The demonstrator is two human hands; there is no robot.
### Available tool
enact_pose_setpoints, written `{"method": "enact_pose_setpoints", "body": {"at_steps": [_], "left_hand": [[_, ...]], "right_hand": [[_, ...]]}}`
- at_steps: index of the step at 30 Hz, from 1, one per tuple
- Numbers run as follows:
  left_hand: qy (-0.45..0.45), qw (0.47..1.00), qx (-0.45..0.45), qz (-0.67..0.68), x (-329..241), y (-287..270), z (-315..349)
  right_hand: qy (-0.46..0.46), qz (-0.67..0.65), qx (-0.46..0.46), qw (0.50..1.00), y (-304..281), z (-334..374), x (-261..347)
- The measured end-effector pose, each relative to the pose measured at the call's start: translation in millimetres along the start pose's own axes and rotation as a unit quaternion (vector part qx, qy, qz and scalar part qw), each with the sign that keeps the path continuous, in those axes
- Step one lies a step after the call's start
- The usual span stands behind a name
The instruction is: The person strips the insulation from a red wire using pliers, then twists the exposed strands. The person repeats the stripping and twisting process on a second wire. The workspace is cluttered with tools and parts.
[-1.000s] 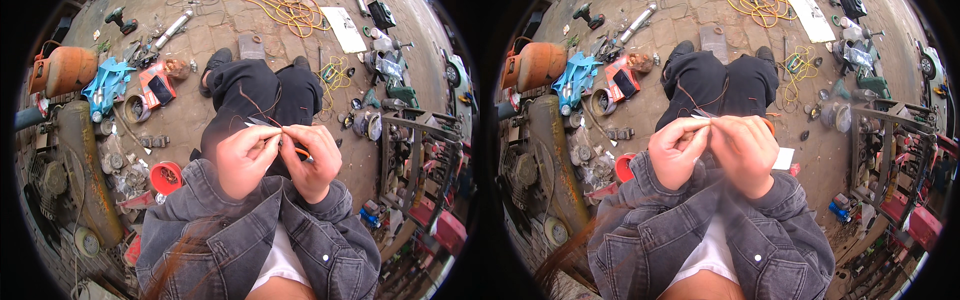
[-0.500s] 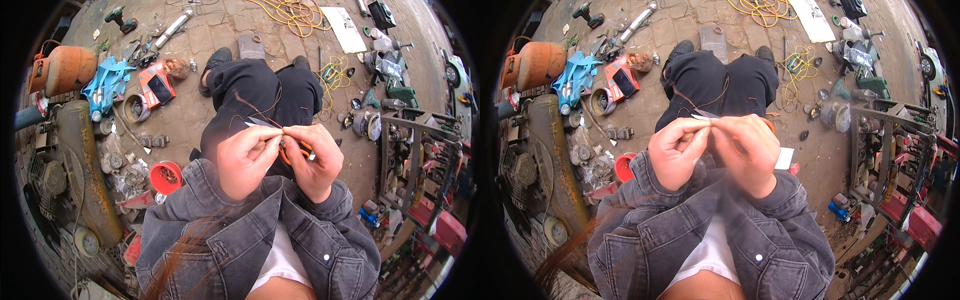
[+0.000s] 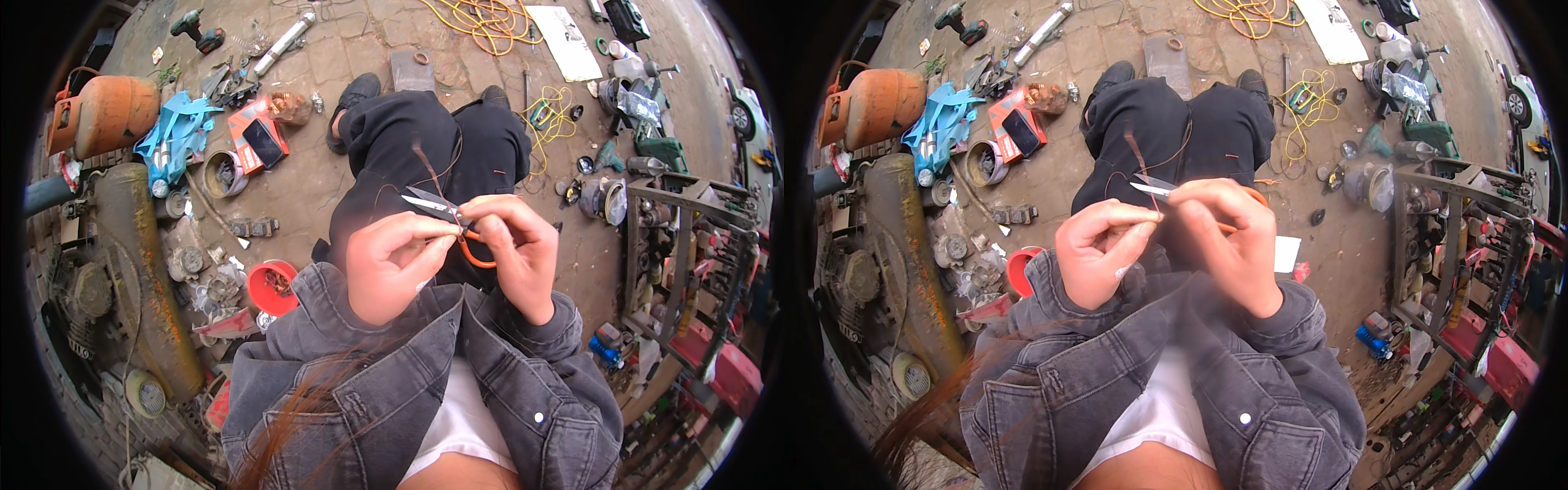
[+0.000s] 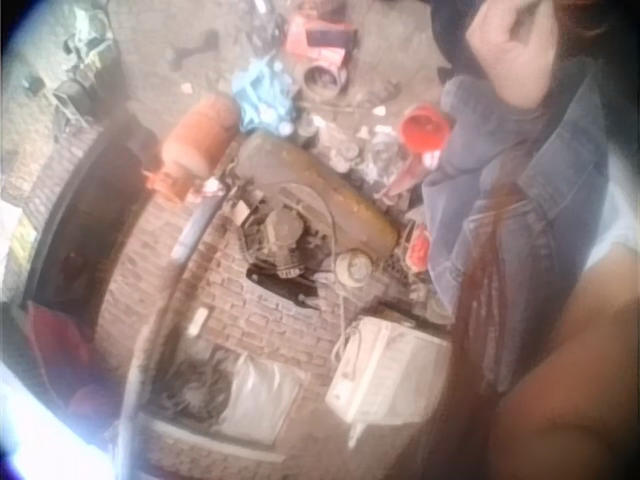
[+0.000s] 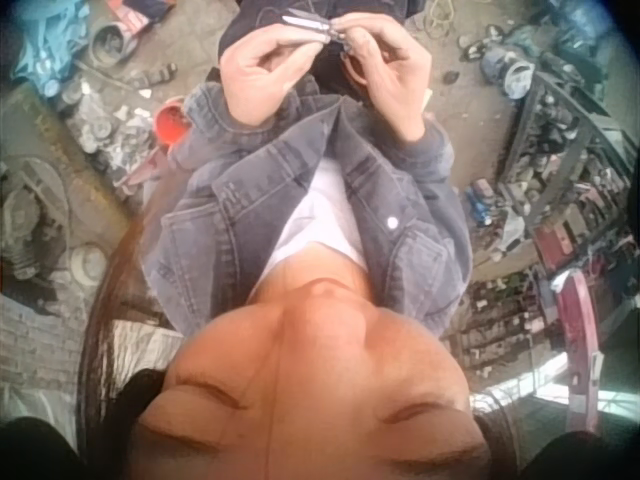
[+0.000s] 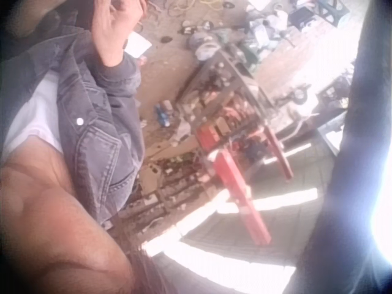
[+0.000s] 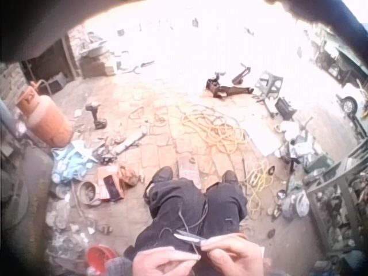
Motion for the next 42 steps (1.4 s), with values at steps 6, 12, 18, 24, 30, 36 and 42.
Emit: {"method": "enact_pose_setpoints", "body": {"at_steps": [6, 12, 18, 24, 30, 36, 42], "left_hand": [[0.003, 0.984, 0.075, -0.163, 5.1, -10.7, 8.9], [0.103, 0.955, 0.114, -0.253, 7.7, -12.2, 6.7], [0.176, 0.918, 0.112, -0.337, 9.6, -11.6, 4.7], [0.321, 0.837, 0.104, -0.432, -1.4, -16.2, 3.3], [0.304, 0.832, 0.120, -0.447, 4.9, -16.6, -3.0], [0.272, 0.864, 0.137, -0.401, 4.7, -35.3, 15.9], [0.192, 0.906, 0.065, -0.372, 4.5, -47.0, 30.3]], "right_hand": [[0.163, -0.179, 0.098, 0.965, 5.2, 12.2, -9.7], [0.164, -0.213, 0.088, 0.959, 10.4, 12.9, -10.1], [0.177, -0.178, 0.092, 0.964, 6.1, 14.5, -10.6], [0.158, -0.140, 0.062, 0.975, 9.8, 15.6, -16.1], [0.186, -0.169, 0.124, 0.960, 7.8, 19.3, -6.1], [0.187, -0.063, 0.184, 0.963, 16.0, 30.9, 0.6], [0.090, -0.010, 0.183, 0.979, 32.6, 32.3, 1.2]]}}
Point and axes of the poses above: each hand's wrist, its own z-axis away from the middle knuckle, its own y-axis out of the palm, x = y × z, the point moved 1 cm from there along -z, towards the middle knuckle, and after that the axes turned 7 degrees about z, right-handed, at the moved point
